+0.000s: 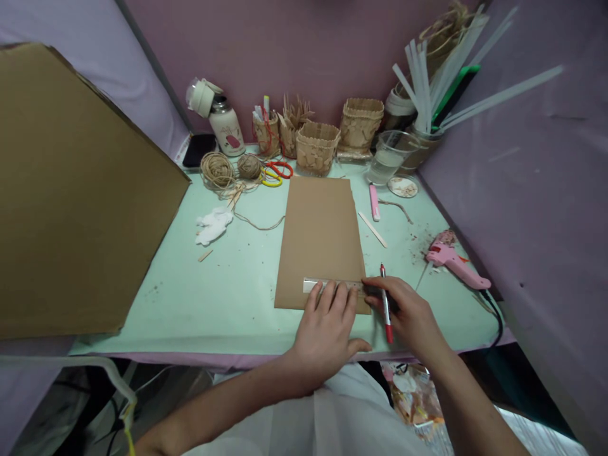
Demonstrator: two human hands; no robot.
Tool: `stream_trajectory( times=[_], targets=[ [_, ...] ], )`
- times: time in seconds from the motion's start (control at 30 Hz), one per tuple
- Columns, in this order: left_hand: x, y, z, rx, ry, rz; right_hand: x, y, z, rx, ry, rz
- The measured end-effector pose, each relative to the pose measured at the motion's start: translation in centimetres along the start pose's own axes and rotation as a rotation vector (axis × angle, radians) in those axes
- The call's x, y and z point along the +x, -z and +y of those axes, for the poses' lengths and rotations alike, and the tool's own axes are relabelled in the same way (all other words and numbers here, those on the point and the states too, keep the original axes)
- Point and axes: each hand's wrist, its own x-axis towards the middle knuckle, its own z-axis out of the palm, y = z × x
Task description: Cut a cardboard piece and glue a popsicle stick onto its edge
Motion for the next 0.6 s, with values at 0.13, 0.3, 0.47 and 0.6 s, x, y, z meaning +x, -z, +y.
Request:
stream_trajectory(
  times=[0.13, 0.3, 0.47, 0.6],
  targets=[
    [0.07, -0.02, -0.12, 0.003, -0.001, -0.013, 0.13, 0.09, -0.06, 0.007, 0.003, -0.005],
    [0.13, -0.13, -0.04, -0.01, 0.008, 0.003, 0.05, 0.08, 0.19, 0.008, -0.009, -0.013],
    [0.31, -0.1, 0.02, -0.015, 0.017, 0.026, 0.0, 0.3, 0.23, 0.03, -0.028, -0.013],
    [0.32, -0.09, 0.0, -0.018, 0.019, 0.015, 0.06, 0.59, 0.06, 0.046, -0.055, -0.028]
  ],
)
